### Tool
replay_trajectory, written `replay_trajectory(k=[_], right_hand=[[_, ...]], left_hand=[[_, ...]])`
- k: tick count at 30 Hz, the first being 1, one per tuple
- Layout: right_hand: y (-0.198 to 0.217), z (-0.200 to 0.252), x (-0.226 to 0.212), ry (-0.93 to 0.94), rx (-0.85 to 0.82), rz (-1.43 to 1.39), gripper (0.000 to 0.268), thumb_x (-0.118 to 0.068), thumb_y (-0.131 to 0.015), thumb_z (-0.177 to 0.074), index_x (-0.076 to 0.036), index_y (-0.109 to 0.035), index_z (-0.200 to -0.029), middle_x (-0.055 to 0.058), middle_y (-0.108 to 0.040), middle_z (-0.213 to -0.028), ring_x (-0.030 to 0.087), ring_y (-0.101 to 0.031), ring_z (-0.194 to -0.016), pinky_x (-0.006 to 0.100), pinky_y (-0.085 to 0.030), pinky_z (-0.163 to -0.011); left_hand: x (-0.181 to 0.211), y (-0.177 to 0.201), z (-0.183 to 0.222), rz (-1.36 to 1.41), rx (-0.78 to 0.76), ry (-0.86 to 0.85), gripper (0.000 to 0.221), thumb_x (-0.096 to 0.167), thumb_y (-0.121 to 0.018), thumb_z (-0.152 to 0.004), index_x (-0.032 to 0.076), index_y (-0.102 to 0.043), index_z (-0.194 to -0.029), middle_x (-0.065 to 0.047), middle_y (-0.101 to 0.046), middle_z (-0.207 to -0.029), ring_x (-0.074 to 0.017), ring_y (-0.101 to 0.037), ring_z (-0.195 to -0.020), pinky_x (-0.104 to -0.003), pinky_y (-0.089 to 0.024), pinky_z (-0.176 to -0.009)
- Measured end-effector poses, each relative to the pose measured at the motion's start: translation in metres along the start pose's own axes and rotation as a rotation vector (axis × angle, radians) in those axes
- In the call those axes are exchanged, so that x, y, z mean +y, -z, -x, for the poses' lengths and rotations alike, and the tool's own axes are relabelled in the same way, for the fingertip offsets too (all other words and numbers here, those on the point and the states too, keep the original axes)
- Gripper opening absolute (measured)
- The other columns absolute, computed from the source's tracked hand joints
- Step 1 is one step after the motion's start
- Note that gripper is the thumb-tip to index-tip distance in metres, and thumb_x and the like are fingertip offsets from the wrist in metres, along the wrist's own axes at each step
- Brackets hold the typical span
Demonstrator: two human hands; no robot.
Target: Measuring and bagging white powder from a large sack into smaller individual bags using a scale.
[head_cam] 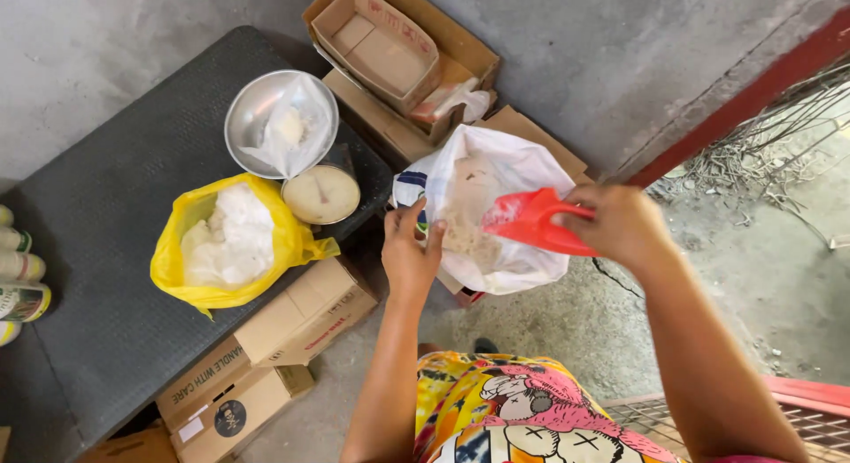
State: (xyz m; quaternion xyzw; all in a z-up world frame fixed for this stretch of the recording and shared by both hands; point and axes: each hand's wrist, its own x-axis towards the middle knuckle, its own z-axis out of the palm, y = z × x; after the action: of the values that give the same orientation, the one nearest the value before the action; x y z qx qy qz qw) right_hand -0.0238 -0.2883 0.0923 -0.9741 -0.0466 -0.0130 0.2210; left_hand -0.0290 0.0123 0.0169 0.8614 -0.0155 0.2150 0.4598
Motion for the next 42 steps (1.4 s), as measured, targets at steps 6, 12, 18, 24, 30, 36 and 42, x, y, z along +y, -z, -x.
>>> replay_trajectory(k=[6, 12, 18, 24, 30, 36, 42], right_hand=[[-0.076, -0.017, 0.000, -0.004, -0.152, 0.227, 0.034, -0.043, -0.074, -0.082, -0.026, -0.078, -0.111, 0.011, -0.077, -0.089, 0.033, -0.074, -0.078, 0.045, -0.059, -0.071], [-0.132, -0.034, 0.003, 0.163, -0.180, 0.369, 0.029, -0.044, -0.073, -0.087, -0.016, -0.077, -0.095, 0.011, -0.076, -0.088, 0.031, -0.074, -0.082, 0.045, -0.058, -0.077], [-0.104, -0.031, -0.015, 0.031, -0.053, 0.138, 0.026, -0.042, -0.074, -0.085, -0.020, -0.078, -0.097, 0.012, -0.076, -0.086, 0.035, -0.073, -0.076, 0.047, -0.058, -0.072], [-0.132, -0.032, -0.010, 0.049, -0.049, 0.133, 0.024, -0.036, -0.076, -0.081, -0.017, -0.077, -0.095, 0.013, -0.075, -0.084, 0.037, -0.072, -0.071, 0.049, -0.058, -0.069], [-0.130, -0.028, -0.015, 0.028, 0.012, 0.165, 0.027, -0.039, -0.077, -0.081, -0.014, -0.076, -0.092, 0.015, -0.074, -0.079, 0.038, -0.071, -0.070, 0.049, -0.057, -0.068], [-0.148, -0.027, -0.012, -0.011, 0.045, 0.115, 0.029, -0.038, -0.078, -0.083, -0.013, -0.075, -0.098, 0.015, -0.075, -0.079, 0.036, -0.071, -0.069, 0.048, -0.056, -0.068], [-0.136, -0.019, -0.018, -0.041, 0.060, -0.071, 0.024, -0.033, -0.077, -0.083, -0.012, -0.076, -0.095, 0.013, -0.076, -0.084, 0.035, -0.072, -0.071, 0.047, -0.055, -0.066]], left_hand=[[-0.013, -0.024, 0.010, -0.153, 0.005, -0.003, 0.044, 0.010, -0.076, -0.083, 0.011, -0.069, -0.126, -0.016, -0.065, -0.105, -0.0312, -0.069, -0.075, -0.043, -0.055, -0.067], [-0.016, -0.025, 0.007, -0.109, -0.006, -0.021, 0.047, 0.001, -0.071, -0.079, 0.013, -0.070, -0.125, -0.012, -0.067, -0.092, -0.0307, -0.068, -0.075, -0.042, -0.056, -0.068], [-0.014, -0.017, 0.002, -0.099, -0.034, 0.008, 0.046, -0.001, -0.068, -0.079, 0.012, -0.071, -0.123, -0.013, -0.065, -0.090, -0.0315, -0.067, -0.074, -0.043, -0.054, -0.066], [-0.013, -0.013, 0.001, -0.074, -0.061, 0.002, 0.046, -0.003, -0.068, -0.080, 0.012, -0.070, -0.124, -0.014, -0.064, -0.091, -0.0321, -0.066, -0.072, -0.043, -0.053, -0.065], [-0.015, -0.012, -0.003, -0.097, -0.064, -0.016, 0.048, -0.001, -0.069, -0.078, 0.014, -0.070, -0.123, -0.012, -0.065, -0.089, -0.0337, -0.065, -0.075, -0.045, -0.052, -0.067], [-0.022, -0.014, -0.005, -0.059, -0.111, 0.011, 0.048, 0.000, -0.069, -0.078, 0.014, -0.069, -0.124, -0.012, -0.064, -0.087, -0.0341, -0.065, -0.074, -0.046, -0.052, -0.067], [-0.023, -0.014, -0.003, -0.035, -0.092, 0.001, 0.048, 0.000, -0.068, -0.080, 0.013, -0.068, -0.126, -0.012, -0.064, -0.088, -0.0342, -0.065, -0.076, -0.046, -0.053, -0.069]])
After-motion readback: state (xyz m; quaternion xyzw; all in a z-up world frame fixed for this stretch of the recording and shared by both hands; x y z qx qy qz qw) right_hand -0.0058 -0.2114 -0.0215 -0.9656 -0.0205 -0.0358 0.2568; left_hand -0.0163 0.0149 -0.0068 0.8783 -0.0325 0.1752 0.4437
